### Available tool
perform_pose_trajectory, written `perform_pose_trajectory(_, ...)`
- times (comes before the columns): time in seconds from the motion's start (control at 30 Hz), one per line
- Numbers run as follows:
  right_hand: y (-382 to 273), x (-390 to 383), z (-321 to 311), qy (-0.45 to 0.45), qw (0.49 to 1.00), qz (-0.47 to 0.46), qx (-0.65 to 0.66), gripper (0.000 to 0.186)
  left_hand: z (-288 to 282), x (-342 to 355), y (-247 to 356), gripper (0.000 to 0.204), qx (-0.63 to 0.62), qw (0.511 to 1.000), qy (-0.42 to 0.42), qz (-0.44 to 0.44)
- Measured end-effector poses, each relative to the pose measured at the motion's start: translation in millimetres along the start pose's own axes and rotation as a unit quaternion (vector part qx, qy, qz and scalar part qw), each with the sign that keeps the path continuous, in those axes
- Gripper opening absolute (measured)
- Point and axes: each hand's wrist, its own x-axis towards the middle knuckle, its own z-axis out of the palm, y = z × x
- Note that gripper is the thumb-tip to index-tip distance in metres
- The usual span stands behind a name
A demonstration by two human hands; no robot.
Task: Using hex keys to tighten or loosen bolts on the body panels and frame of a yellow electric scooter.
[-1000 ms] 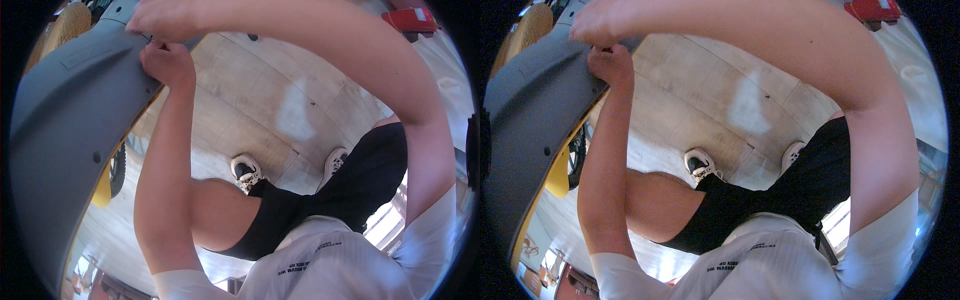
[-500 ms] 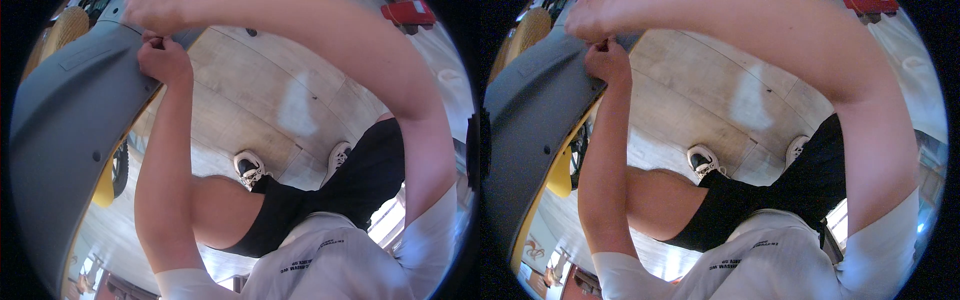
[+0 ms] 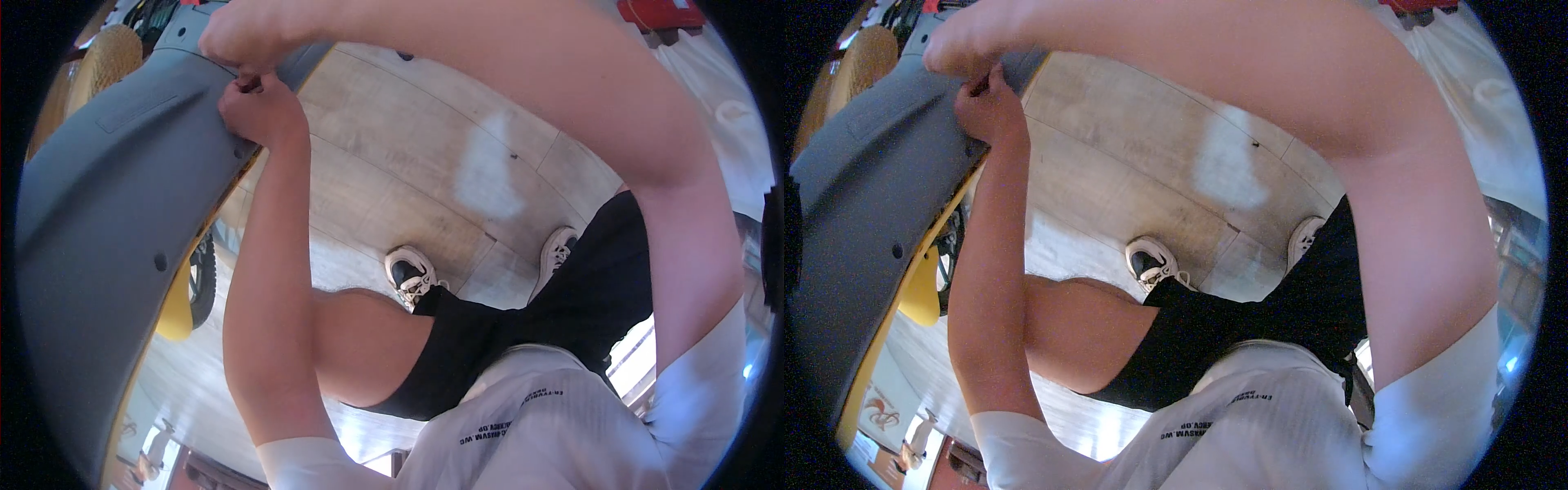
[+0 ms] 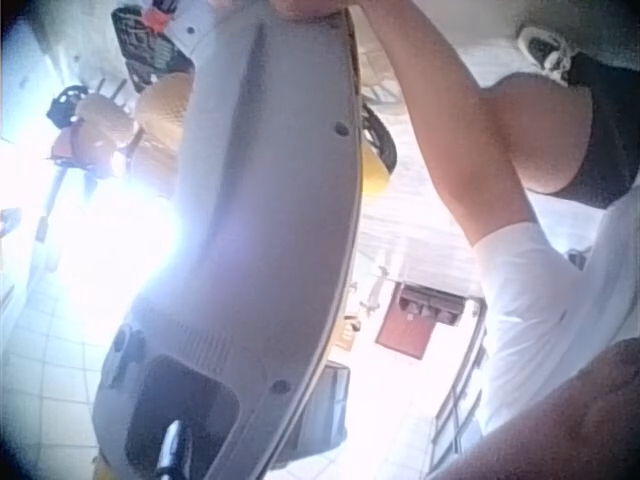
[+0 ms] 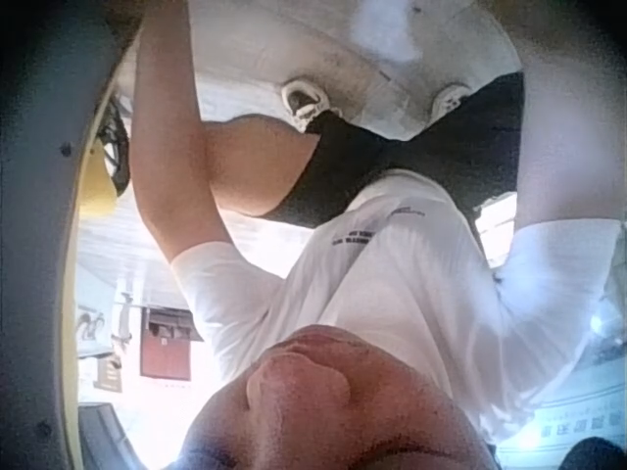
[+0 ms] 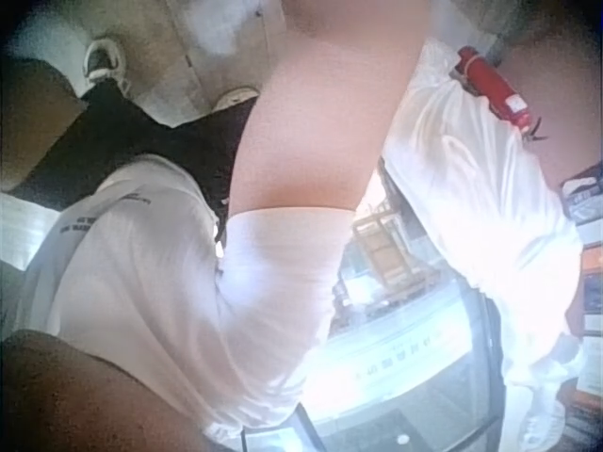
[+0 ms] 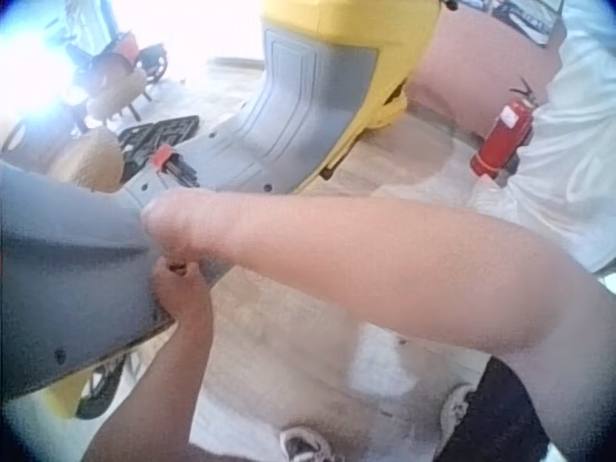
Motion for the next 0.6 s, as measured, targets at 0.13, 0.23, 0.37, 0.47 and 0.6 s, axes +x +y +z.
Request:
perform_pose_trajectory(0.13, -20, 23, 32, 0.109, 0.963, 0.207, 0.134, 0.024, 0, 0, 3, 0.020, 0.052, 0.998, -0.004, 0.028)
perform_pose_trajectory(0.23, -17, 34, 42, 0.106, 0.856, 0.368, 0.349, 0.027, 3, -1, 3, 0.019, 0.026, 1.000, -0.005, -0.011)
perform_pose_trajectory(0.37, -9, 19, 41, 0.220, 0.951, 0.179, 0.122, 0.021, 5, 0, 2, 0.020, 0.086, 0.996, 0.002, -0.013)
perform_pose_trajectory(0.47, -12, 6, 31, 0.285, 0.957, 0.037, -0.035, 0.022, 3, 2, 4, 0.022, 0.066, 0.998, 0.003, 0.013)
perform_pose_trajectory(0.6, -21, 1, 22, 0.134, 0.990, 0.025, -0.041, 0.022, 2, -1, 8, 0.023, 0.072, 0.997, -0.010, -0.026)
